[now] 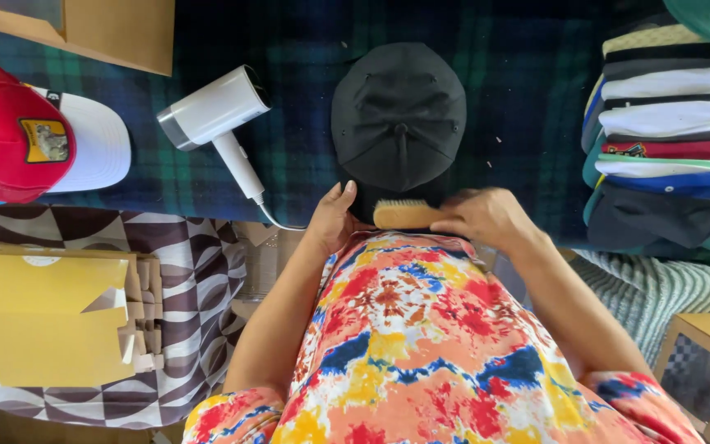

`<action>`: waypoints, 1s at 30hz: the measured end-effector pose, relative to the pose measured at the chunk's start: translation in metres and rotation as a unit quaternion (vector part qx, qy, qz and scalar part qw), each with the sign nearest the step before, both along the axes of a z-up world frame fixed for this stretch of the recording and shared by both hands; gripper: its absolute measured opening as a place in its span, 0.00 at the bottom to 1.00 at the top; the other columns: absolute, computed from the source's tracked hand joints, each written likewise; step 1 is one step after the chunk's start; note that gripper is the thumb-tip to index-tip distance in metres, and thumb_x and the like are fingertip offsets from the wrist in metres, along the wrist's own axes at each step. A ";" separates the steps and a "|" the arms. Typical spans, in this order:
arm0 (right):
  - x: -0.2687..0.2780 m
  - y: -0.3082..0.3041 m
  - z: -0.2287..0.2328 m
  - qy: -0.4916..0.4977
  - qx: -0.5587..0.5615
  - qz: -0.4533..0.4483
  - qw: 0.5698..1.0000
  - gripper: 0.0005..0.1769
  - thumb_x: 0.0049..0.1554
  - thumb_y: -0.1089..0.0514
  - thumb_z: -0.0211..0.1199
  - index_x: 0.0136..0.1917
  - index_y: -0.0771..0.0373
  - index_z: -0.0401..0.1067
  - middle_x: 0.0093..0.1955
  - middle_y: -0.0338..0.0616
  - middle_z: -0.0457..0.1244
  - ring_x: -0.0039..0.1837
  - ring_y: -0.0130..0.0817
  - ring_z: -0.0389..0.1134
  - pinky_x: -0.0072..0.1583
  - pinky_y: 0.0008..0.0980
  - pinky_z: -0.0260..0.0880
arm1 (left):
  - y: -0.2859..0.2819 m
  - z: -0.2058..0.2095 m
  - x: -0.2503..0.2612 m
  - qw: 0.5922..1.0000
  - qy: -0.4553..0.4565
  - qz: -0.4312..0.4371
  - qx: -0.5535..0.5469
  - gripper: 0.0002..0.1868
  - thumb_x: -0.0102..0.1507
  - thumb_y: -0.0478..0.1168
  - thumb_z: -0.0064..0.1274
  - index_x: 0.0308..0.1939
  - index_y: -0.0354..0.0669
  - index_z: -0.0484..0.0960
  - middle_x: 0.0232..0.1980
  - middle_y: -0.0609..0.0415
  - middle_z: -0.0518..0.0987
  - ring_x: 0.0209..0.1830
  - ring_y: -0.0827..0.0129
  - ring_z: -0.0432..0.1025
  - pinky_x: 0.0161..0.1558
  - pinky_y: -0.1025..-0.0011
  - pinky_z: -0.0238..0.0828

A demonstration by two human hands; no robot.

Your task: Brushing a black baseball cap with a wooden brush to remove lint or dust.

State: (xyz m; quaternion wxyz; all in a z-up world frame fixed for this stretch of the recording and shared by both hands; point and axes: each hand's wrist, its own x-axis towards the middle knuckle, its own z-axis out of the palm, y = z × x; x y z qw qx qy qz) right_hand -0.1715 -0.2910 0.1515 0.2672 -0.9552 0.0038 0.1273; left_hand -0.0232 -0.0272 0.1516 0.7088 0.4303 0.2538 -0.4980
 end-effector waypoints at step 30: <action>-0.043 -0.117 -0.038 -0.096 -0.177 -0.073 0.977 0.18 0.59 0.30 0.66 0.42 0.43 0.77 0.38 0.30 0.65 0.47 0.35 0.71 0.49 0.36 0.71 | 0.022 -0.100 0.013 0.998 -0.067 -0.012 0.013 0.03 0.68 0.42 0.56 0.39 0.52 0.81 0.35 0.49 0.82 0.30 0.52 0.82 0.32 0.57 0.84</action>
